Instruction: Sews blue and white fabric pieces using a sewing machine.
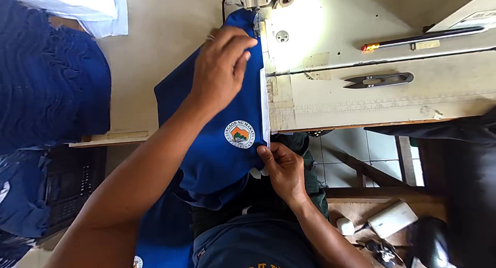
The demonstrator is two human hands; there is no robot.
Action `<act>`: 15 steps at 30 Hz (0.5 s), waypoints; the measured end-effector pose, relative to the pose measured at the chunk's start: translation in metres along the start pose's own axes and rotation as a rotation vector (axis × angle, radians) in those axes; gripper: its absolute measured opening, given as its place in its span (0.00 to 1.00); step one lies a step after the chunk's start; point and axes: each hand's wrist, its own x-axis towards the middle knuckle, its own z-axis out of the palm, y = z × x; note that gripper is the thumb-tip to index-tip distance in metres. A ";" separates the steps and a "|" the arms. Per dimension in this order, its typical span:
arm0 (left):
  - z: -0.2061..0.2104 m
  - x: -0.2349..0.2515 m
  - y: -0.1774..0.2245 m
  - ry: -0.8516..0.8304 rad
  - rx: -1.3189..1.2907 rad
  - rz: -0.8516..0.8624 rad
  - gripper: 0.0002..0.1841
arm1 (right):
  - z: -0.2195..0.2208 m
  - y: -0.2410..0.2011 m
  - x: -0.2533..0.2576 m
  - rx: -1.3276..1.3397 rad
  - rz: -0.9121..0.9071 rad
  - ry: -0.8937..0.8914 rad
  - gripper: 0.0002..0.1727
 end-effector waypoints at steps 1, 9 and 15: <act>0.003 -0.005 0.004 -0.024 0.009 0.014 0.17 | 0.000 0.000 0.000 -0.002 -0.004 -0.001 0.09; 0.016 -0.013 -0.003 0.067 0.027 0.055 0.15 | -0.002 -0.005 0.001 -0.029 -0.032 0.002 0.09; 0.017 0.003 -0.017 0.067 -0.020 0.028 0.17 | 0.001 -0.002 0.009 -0.039 -0.041 0.018 0.08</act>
